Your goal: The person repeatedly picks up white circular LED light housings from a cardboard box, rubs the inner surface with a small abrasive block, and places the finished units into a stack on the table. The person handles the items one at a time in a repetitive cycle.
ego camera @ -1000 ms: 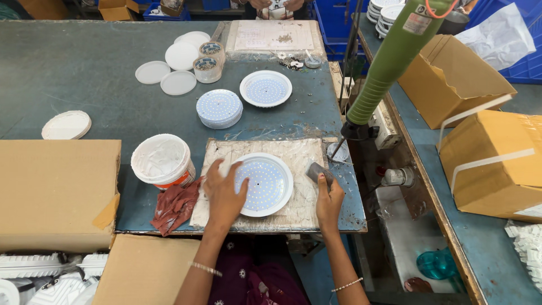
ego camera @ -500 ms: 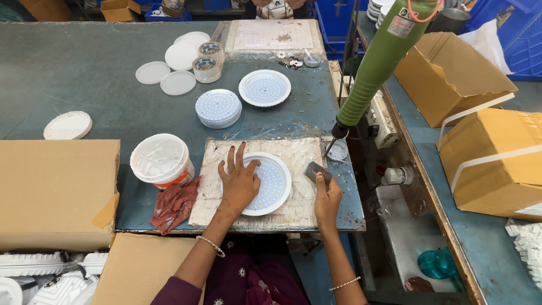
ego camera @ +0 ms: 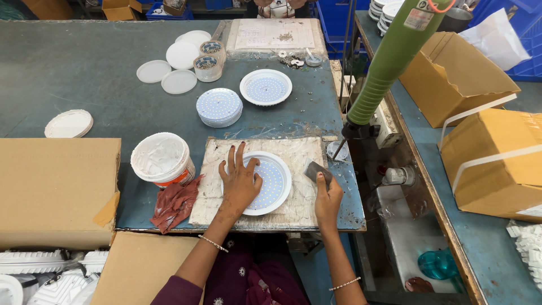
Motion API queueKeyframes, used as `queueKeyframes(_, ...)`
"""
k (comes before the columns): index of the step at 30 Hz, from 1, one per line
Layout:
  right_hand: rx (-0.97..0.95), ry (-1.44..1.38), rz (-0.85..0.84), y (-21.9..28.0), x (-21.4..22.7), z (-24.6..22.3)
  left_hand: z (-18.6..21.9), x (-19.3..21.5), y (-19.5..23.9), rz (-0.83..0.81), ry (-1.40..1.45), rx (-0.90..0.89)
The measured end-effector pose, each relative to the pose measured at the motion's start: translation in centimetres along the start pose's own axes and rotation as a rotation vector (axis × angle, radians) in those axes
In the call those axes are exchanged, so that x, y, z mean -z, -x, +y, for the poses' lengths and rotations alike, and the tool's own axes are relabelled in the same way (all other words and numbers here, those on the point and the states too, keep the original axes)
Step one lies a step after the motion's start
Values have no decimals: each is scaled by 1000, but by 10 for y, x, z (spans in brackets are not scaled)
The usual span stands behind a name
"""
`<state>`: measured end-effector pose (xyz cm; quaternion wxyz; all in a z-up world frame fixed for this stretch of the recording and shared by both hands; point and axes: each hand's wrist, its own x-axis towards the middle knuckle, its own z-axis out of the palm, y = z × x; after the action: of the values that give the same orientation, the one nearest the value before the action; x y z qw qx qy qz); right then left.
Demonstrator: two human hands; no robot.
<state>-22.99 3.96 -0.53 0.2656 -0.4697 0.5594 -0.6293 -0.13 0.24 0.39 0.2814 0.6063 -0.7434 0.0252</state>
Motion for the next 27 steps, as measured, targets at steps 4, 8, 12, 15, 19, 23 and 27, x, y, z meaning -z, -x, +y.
queueKeyframes(4,-5,-13,-4,0,0,1,2,4,1,49,-17,-39)
queueKeyframes(8,-19,7,1,0,0,1,4,8,2,18,-33,-39)
queueKeyframes(12,-28,17,12,0,0,1,7,8,2,-1,-39,-24)
queueKeyframes(15,-15,12,10,0,-1,1,7,7,2,20,-27,-29)
queueKeyframes(19,-28,-1,-4,0,-1,1,3,6,-2,-2,22,-7)
queueKeyframes(23,-26,7,0,0,-1,0,4,3,-6,-38,25,18)
queueKeyframes(27,-26,2,-9,-1,0,0,3,2,-3,-26,69,57)
